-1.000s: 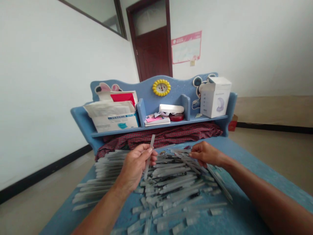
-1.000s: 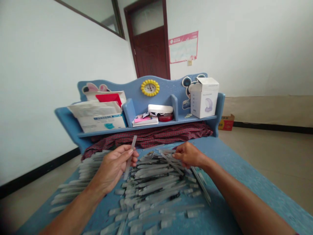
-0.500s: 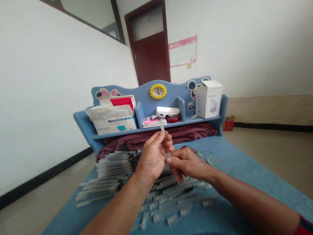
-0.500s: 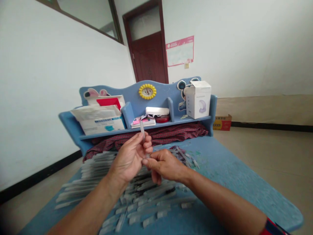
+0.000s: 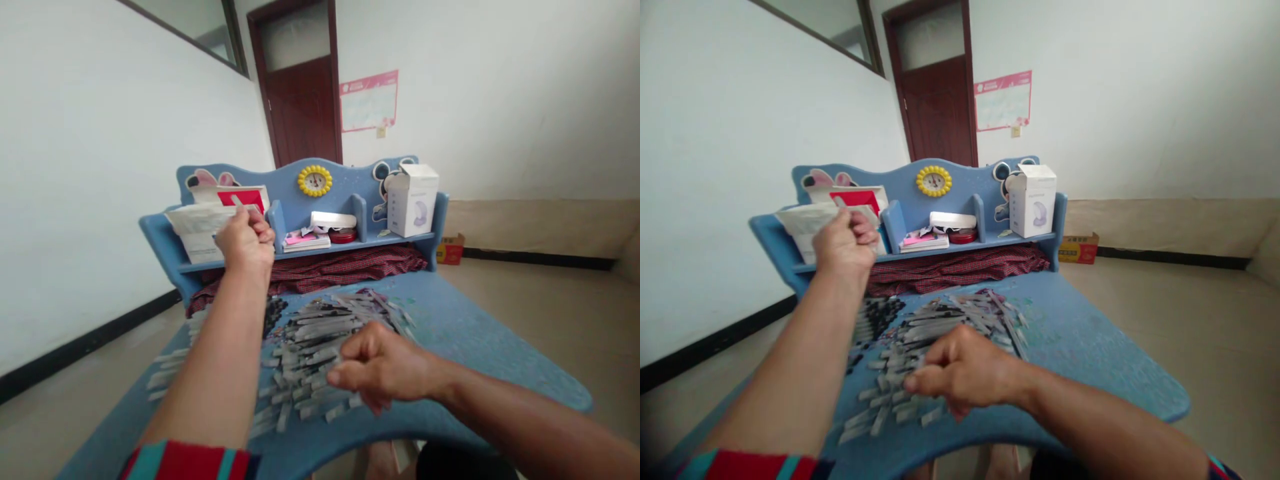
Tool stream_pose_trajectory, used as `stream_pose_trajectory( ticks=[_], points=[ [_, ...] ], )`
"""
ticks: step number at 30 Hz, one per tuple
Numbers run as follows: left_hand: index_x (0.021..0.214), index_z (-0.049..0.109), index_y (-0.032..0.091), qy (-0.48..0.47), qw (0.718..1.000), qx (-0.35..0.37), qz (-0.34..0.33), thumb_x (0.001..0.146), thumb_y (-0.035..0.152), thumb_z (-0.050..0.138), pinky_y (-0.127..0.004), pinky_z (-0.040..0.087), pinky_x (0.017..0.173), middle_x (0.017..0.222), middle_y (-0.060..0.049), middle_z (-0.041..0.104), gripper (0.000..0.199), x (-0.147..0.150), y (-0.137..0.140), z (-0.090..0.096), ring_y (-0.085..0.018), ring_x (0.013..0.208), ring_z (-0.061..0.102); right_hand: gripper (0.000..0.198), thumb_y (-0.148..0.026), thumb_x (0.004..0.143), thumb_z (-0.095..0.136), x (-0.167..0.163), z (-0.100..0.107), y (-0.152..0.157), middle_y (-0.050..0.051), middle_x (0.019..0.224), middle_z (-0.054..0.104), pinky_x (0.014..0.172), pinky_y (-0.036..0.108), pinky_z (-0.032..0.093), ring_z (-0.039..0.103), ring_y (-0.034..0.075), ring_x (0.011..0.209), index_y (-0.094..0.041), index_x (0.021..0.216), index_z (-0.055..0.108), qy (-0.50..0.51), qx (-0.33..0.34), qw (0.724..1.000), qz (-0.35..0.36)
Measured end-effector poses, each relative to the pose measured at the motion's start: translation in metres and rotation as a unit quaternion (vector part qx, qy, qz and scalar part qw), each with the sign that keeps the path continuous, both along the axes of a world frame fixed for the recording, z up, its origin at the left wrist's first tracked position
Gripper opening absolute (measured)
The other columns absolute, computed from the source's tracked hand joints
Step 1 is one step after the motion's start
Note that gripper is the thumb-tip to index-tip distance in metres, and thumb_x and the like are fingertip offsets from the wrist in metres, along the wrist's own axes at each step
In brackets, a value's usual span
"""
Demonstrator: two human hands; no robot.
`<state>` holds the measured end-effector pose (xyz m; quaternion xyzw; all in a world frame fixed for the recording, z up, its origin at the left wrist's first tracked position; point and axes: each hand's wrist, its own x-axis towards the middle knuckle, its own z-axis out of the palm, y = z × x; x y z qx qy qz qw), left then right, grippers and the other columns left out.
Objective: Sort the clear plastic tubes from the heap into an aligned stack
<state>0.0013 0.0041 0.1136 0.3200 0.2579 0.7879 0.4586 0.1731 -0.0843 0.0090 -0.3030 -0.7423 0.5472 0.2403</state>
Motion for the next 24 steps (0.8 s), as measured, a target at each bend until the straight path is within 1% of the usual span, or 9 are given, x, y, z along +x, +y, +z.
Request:
stream_pose_trajectory(
  ticks=[3, 4, 5, 7, 9, 12, 16, 20, 24],
  points=[
    [0.064, 0.051, 0.015, 0.226, 0.973, 0.044, 0.015, 0.079, 0.017, 0.058, -0.014, 0.023, 0.033, 0.049, 0.005, 0.050, 0.017, -0.009, -0.011, -0.025, -0.004, 0.036, 0.040, 0.040, -0.035, 0.081, 0.054, 0.031, -0.020, 0.011, -0.006, 0.040, 0.038, 0.040, 0.019, 0.022, 0.036, 0.005, 0.038, -0.017, 0.048, 0.041, -0.136, 0.203, 0.952, -0.184],
    [0.064, 0.054, 0.015, 0.386, 0.922, 0.036, 0.016, 0.078, 0.021, 0.059, -0.016, 0.028, 0.036, 0.049, 0.005, 0.051, 0.016, -0.007, -0.016, -0.040, -0.006, 0.037, 0.042, 0.038, -0.032, 0.079, 0.056, 0.040, -0.026, 0.019, -0.004, 0.042, 0.040, 0.042, 0.021, 0.023, 0.037, 0.006, 0.041, -0.017, 0.046, 0.044, -0.200, 0.238, 0.931, -0.193],
    [0.066, 0.057, 0.016, 0.530, 0.847, 0.035, 0.018, 0.079, 0.024, 0.057, -0.017, 0.031, 0.040, 0.050, 0.004, 0.052, 0.015, -0.004, -0.022, -0.056, -0.008, 0.041, 0.045, 0.034, -0.030, 0.077, 0.057, 0.047, -0.032, 0.027, -0.003, 0.043, 0.043, 0.043, 0.022, 0.024, 0.039, 0.007, 0.043, -0.016, 0.048, 0.049, -0.255, 0.249, 0.913, -0.196],
    [0.071, 0.059, 0.017, 0.748, 0.661, 0.062, 0.009, 0.082, 0.025, 0.051, -0.020, 0.038, 0.052, 0.058, 0.001, 0.057, 0.016, 0.002, -0.033, -0.088, -0.012, 0.055, 0.053, 0.026, -0.029, 0.076, 0.058, 0.056, -0.042, 0.039, 0.000, 0.049, 0.052, 0.045, 0.023, 0.026, 0.042, 0.009, 0.046, -0.017, 0.053, 0.057, -0.335, 0.261, 0.883, -0.199],
    [0.069, 0.060, 0.017, 0.800, 0.596, 0.070, -0.011, 0.080, 0.022, 0.053, -0.024, 0.039, 0.060, 0.064, -0.001, 0.059, 0.014, 0.006, -0.044, -0.112, -0.015, 0.064, 0.056, 0.020, -0.029, 0.074, 0.060, 0.059, -0.051, 0.045, 0.003, 0.056, 0.058, 0.047, 0.024, 0.028, 0.046, 0.011, 0.048, -0.017, 0.058, 0.062, -0.372, 0.264, 0.868, -0.197],
    [0.069, 0.060, 0.017, 0.831, 0.552, 0.064, -0.025, 0.077, 0.020, 0.056, -0.028, 0.041, 0.065, 0.071, -0.004, 0.060, 0.010, 0.005, -0.057, -0.131, -0.019, 0.071, 0.058, 0.016, -0.031, 0.071, 0.062, 0.058, -0.059, 0.046, 0.007, 0.063, 0.063, 0.050, 0.026, 0.032, 0.052, 0.016, 0.054, -0.017, 0.064, 0.067, -0.404, 0.260, 0.856, -0.193],
    [0.077, 0.062, 0.017, 0.864, 0.501, 0.045, -0.016, 0.078, 0.022, 0.056, -0.031, 0.043, 0.070, 0.082, -0.007, 0.060, 0.007, 0.000, -0.069, -0.136, -0.023, 0.078, 0.059, 0.017, -0.032, 0.072, 0.060, 0.056, -0.058, 0.046, 0.009, 0.068, 0.065, 0.053, 0.027, 0.034, 0.056, 0.019, 0.060, -0.017, 0.072, 0.068, -0.428, 0.257, 0.847, -0.184],
    [0.085, 0.061, 0.017, 0.889, 0.456, 0.041, 0.004, 0.083, 0.028, 0.053, -0.031, 0.044, 0.072, 0.088, -0.008, 0.058, 0.014, -0.012, -0.078, -0.135, -0.023, 0.084, 0.059, 0.022, -0.035, 0.076, 0.056, 0.055, -0.055, 0.052, 0.007, 0.068, 0.065, 0.053, 0.026, 0.034, 0.056, 0.017, 0.059, -0.017, 0.069, 0.068, -0.400, 0.253, 0.865, -0.167],
    [0.087, 0.061, 0.018, 0.905, 0.424, 0.008, 0.022, 0.088, 0.026, 0.044, -0.029, 0.044, 0.072, 0.089, -0.007, 0.059, 0.019, -0.051, -0.089, -0.126, -0.021, 0.084, 0.059, 0.027, -0.034, 0.079, 0.051, 0.053, -0.047, 0.059, 0.004, 0.060, 0.061, 0.049, 0.024, 0.032, 0.053, 0.014, 0.054, -0.017, 0.062, 0.063, -0.342, 0.255, 0.891, -0.153]
  ],
)
